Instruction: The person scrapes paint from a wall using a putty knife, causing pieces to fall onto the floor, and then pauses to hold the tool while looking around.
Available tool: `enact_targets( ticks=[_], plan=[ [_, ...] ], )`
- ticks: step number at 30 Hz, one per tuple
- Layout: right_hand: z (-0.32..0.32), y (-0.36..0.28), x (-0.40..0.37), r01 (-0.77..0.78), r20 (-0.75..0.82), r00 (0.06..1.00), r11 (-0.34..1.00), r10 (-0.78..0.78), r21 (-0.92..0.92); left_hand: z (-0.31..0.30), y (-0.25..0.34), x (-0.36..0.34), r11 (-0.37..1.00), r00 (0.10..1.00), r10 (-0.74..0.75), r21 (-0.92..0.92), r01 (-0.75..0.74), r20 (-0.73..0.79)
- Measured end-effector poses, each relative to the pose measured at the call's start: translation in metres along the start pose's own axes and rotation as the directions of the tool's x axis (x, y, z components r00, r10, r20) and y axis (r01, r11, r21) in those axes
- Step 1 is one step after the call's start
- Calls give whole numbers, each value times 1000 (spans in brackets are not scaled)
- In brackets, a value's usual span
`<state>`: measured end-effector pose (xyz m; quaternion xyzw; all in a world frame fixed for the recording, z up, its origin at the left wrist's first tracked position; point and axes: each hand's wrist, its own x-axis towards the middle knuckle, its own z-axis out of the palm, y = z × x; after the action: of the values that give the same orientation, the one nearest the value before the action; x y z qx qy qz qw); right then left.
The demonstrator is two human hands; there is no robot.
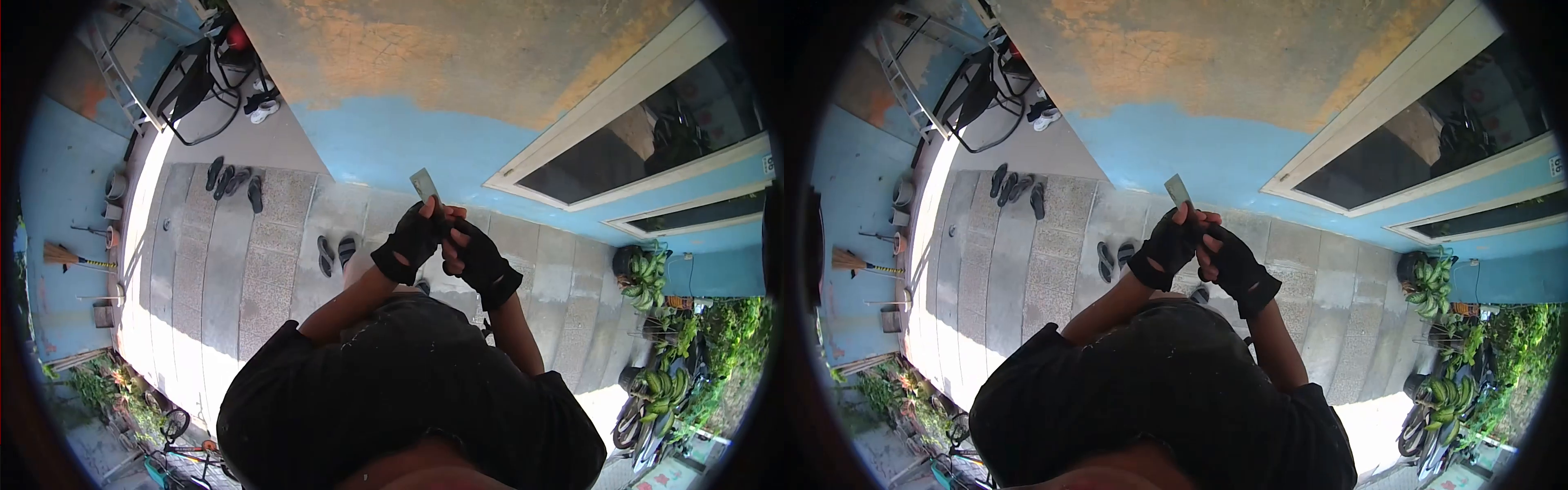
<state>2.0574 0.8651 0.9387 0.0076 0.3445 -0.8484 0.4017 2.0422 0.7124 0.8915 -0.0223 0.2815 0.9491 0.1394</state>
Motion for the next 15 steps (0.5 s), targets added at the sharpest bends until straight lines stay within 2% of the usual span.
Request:
enact_targets(
  ticks=[2,3,4,7,9,13,15],
  plan=[
    [-6,1,-9,-22,0,1000,999,22,23,8,-6,-1,997,997,-71,-19,71,35],
    [-8,3,-11,-20,47,999,991,14,135,11,-6,1,991,991,-128,42,127,39],
    [-11,2,-12,-19,87,996,968,-3,249,14,-7,5,992,992,-118,45,117,32],
    [-34,-8,-4,-20,116,993,980,-3,200,20,-19,23,986,990,-135,96,137,-29],
    [-43,-21,3,-33,119,993,986,13,162,12,-37,43,998,996,-42,-44,38,-80],
    [-60,-40,17,-18,13,1000,990,16,138,3,-45,78,991,992,-93,-104,83,-86],
    [-72,-51,32,-20,-4,1000,993,20,114,-3,-50,100,976,996,-85,-206,78,-28]
  ],
)
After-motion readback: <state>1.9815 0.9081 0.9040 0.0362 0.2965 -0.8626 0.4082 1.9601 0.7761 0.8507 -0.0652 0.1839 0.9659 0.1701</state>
